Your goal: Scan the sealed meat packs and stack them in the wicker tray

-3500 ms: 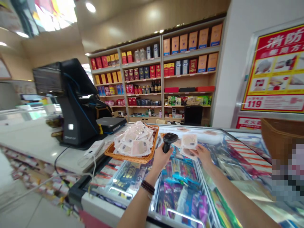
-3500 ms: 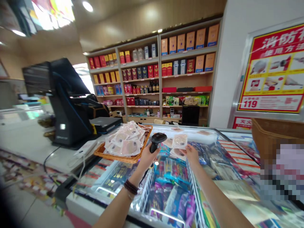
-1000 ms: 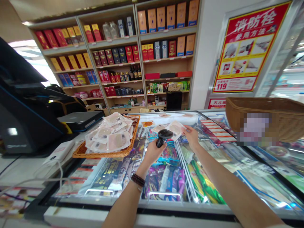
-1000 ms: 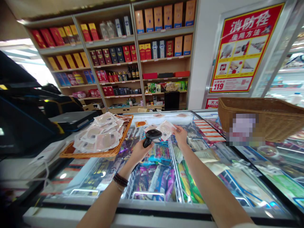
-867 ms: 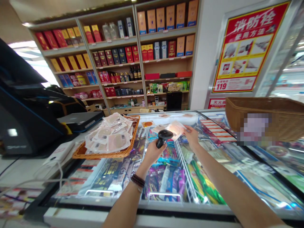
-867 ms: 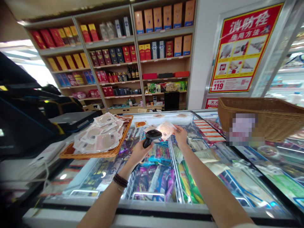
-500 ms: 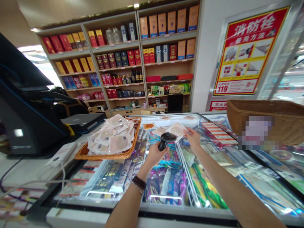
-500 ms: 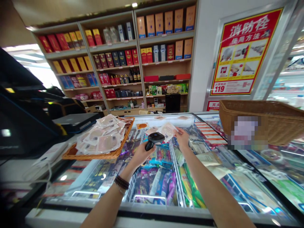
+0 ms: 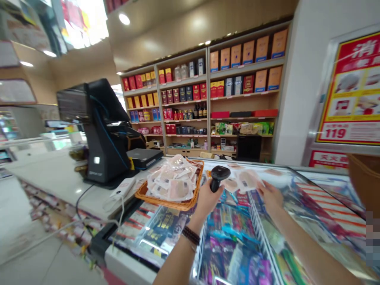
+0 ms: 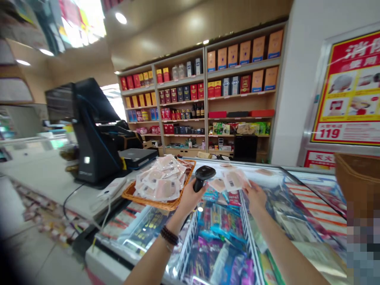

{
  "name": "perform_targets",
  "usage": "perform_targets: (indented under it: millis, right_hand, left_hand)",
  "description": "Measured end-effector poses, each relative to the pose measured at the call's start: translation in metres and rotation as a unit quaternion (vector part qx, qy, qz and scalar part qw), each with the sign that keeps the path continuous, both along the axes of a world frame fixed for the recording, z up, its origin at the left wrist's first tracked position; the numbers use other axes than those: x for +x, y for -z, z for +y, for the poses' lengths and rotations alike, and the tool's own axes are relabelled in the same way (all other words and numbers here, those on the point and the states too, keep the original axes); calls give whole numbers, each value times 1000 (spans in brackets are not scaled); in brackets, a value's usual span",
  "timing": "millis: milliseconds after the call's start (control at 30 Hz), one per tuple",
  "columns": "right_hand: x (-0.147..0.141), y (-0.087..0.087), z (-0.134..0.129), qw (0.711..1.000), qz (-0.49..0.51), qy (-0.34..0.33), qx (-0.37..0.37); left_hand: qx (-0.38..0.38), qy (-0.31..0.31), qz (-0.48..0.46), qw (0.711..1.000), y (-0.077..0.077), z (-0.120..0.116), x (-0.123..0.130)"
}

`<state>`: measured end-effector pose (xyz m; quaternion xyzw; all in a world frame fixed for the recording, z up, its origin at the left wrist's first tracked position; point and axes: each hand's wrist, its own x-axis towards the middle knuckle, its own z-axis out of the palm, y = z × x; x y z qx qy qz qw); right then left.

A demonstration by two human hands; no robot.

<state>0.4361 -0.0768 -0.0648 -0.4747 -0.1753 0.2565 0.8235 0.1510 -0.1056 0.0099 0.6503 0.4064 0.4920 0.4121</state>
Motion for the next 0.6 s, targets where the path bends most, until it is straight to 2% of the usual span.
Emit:
perform_targets:
  millis: [67, 167, 300, 400, 500, 600]
  right_hand:
    - [-19, -15, 20, 999, 31, -18, 4]
    - [-59, -47, 52, 997, 56, -58, 1]
    - [-127, -93, 92, 990, 56, -130, -7]
    - [-182, -116, 118, 982, 71, -174, -20]
    - [-228, -126, 138, 976, 32, -215, -33]
    - [-251, -122, 149, 954, -150, -260, -26]
  left_hand:
    - [16, -41, -4, 999, -16, 11, -22]
    - [47, -107, -4, 993, -38, 27, -65]
    - [70, -189, -2, 979, -53, 41, -123]
    - [62, -223, -5, 973, -54, 44, -157]
    - [44, -244, -24, 969, -47, 44, -179]
    - [37, -253, -33, 966, -39, 43, -192]
